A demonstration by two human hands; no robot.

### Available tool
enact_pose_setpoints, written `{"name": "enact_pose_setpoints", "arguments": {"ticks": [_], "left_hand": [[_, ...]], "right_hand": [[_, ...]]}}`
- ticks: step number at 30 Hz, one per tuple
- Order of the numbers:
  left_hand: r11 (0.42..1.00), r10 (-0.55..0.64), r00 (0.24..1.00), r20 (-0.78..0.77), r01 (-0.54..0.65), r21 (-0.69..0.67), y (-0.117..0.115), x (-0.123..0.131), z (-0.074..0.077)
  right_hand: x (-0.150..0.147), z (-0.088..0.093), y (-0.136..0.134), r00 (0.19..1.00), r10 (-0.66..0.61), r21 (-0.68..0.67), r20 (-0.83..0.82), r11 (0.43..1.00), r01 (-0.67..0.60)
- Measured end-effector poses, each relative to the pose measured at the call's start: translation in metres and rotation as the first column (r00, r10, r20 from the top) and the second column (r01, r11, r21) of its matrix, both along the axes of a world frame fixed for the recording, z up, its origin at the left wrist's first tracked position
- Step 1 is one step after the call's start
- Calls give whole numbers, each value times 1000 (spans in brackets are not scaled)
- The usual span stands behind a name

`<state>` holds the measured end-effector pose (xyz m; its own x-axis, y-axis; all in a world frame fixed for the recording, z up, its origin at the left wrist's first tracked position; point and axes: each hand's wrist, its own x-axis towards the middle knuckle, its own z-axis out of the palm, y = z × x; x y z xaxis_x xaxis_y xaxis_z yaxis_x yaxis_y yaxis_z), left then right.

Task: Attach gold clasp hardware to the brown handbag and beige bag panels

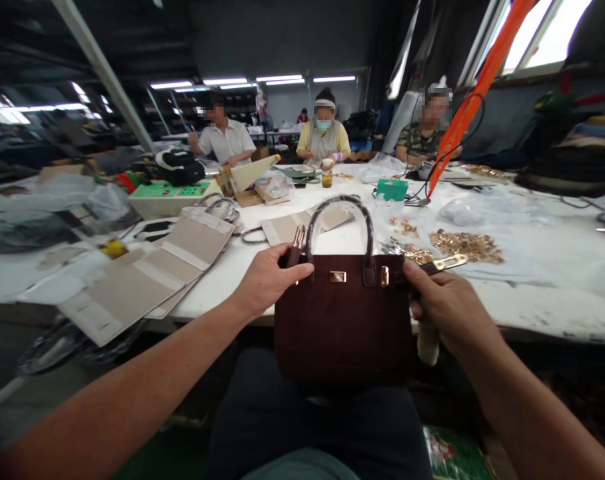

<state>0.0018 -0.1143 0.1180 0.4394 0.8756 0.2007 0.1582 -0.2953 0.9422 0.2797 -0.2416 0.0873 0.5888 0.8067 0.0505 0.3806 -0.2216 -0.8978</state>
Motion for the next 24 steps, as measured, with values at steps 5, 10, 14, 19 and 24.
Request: {"name": "enact_pose_setpoints", "arguments": {"ticks": [5, 10, 14, 19, 24], "left_hand": [[985, 122, 851, -511, -41, 167, 27, -10, -54], [991, 117, 649, -752, -28, 130, 45, 0, -107], [996, 81, 582, -809, -21, 85, 67, 13, -128], [999, 46, 532, -845, -3, 53, 90, 22, -136], [999, 34, 530, -847, 1, 41, 93, 25, -139]], "right_hand": [[-10, -59, 37, 988, 152, -241, 17, 960, -144], [-13, -100, 64, 966, 258, -395, -21, 885, -245], [-5, -102, 75, 949, 306, -484, 80, 844, -231], [-4, -72, 74, 893, 399, -394, 207, 870, -297], [-38, -41, 102, 903, 288, -28, -318, 950, -312]]}}
